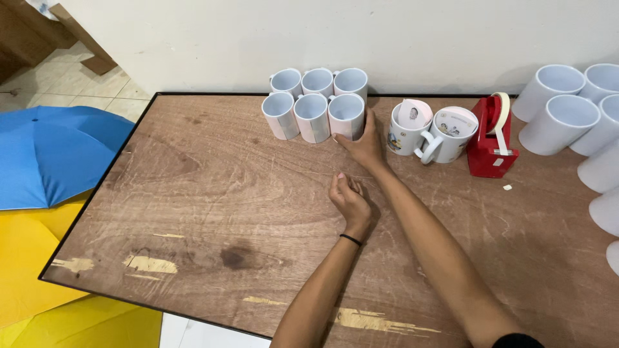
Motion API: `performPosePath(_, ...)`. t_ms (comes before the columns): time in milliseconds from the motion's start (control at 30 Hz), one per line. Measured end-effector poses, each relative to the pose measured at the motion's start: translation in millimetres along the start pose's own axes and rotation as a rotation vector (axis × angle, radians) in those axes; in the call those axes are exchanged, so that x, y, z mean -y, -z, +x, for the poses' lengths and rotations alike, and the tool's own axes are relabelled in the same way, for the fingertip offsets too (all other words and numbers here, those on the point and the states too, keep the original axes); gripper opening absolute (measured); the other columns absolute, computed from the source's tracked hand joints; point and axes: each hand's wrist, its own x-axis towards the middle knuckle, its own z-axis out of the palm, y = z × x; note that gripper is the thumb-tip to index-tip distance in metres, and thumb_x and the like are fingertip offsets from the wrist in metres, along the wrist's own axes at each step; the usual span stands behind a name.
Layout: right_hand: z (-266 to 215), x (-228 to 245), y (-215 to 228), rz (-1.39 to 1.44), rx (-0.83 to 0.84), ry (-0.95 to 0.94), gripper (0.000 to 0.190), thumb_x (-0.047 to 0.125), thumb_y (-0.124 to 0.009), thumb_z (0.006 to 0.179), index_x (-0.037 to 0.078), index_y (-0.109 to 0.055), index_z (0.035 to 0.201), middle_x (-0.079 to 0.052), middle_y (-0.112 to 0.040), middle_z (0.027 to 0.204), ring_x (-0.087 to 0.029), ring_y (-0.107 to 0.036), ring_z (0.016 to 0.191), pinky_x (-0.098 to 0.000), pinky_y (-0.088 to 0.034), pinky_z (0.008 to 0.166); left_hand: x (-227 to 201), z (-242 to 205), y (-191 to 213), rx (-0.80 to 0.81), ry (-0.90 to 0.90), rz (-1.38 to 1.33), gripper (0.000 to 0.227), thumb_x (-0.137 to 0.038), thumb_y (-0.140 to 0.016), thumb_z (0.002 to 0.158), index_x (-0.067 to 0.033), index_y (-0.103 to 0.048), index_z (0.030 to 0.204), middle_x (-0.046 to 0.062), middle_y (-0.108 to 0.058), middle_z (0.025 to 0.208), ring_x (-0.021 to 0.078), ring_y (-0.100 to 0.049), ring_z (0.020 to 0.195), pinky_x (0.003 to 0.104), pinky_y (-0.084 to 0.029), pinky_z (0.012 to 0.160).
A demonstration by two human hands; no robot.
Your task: The person applies small pieces of white tape to the exterior surface of a white ceramic mug. They smooth the tape down with their fingers and then place the mug on a stack of other mugs. The person repeats this process with a second mug, applying tape and smoothing it before stacking it.
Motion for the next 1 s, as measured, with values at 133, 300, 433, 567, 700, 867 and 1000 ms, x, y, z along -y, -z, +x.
performPosePath(133,1.1,5.4,-0.1,-0.009,0.018,-0.029,0.096,0.027,-0.091,0.068,0.014,-0.035,0.146,-0.018,-0.049,0.147,-0.040,-0.040,0.142,-0.0565,-0.030,0.119,-1.0,-0.4,-2.3,-0.031,0.015,-0.047,0.030,-0.026,-0.045,0.098,-0.0195,-0.039,0.069,-0.006,-0.029,0.052,0.0038,-0.031,0.042,0.016,-0.026,0.039)
performPosePath(300,0.2,2.0,-2.4,-0.026,0.031,-0.035,0.095,0.029,-0.090,0.070,0.011,-0.035,0.145,-0.023,-0.047,0.147,-0.042,-0.039,0.142,-0.0579,-0.029,0.119,-6.9,-1.5,-1.8,0.006,-0.007,-0.050,0.031,-0.023,-0.045,0.098,-0.0198,-0.037,0.067,-0.007,-0.028,0.050,0.0038,-0.031,0.039,0.017,-0.025,0.037)
performPosePath(433,-3.0,9.7,0.4,-0.040,0.047,-0.053,0.093,0.027,-0.088,0.074,0.010,-0.032,0.146,-0.023,-0.046,0.148,-0.042,-0.037,0.142,-0.0590,-0.029,0.119,-3.9,0.4,-1.9,0.019,-0.019,-0.025,0.032,-0.023,-0.044,0.098,-0.0195,-0.037,0.067,-0.006,-0.028,0.049,0.0040,-0.032,0.038,0.017,-0.025,0.037)
performPosePath(567,-6.4,16.2,4.6,-0.033,0.046,-0.006,0.105,0.031,-0.090,0.069,0.007,-0.027,0.150,-0.026,-0.041,0.150,-0.045,-0.035,0.144,-0.0583,-0.027,0.120,-4.8,-1.5,-3.6,0.009,0.003,-0.068,0.033,-0.023,-0.045,0.097,-0.0195,-0.036,0.065,-0.006,-0.026,0.049,0.0046,-0.029,0.038,0.017,-0.024,0.037)
performPosePath(700,-18.0,12.0,11.4,-0.003,0.065,0.030,0.123,0.033,-0.093,0.067,0.006,-0.010,0.154,-0.029,-0.028,0.155,-0.048,-0.027,0.147,-0.0577,-0.022,0.123,-17.1,-7.8,-4.5,0.024,-0.010,-0.004,0.033,-0.025,-0.045,0.097,-0.0210,-0.037,0.065,-0.008,-0.029,0.051,0.0032,-0.033,0.042,0.016,-0.027,0.041)
performPosePath(867,-47.2,9.6,38.4,-0.130,0.122,-0.019,0.104,0.035,-0.081,0.077,0.003,-0.018,0.154,-0.029,-0.034,0.150,-0.046,-0.035,0.142,-0.0562,-0.029,0.120,2.4,2.5,8.1,0.180,-0.098,0.285,0.029,-0.025,-0.048,0.097,-0.0124,-0.048,0.071,0.005,-0.045,0.063,0.0117,-0.042,0.065,0.027,-0.038,0.062)
performPosePath(1000,-70.8,-22.1,79.3,0.027,0.154,-0.050,0.053,0.010,-0.065,0.091,-0.002,-0.047,0.139,-0.028,-0.055,0.133,-0.041,-0.054,0.128,-0.0451,-0.047,0.107,-43.1,-24.9,-0.5,0.520,-0.003,0.701,0.050,-0.031,-0.049,0.099,0.0136,-0.061,0.119,0.037,-0.061,0.122,0.0461,-0.056,0.125,0.052,-0.044,0.106)
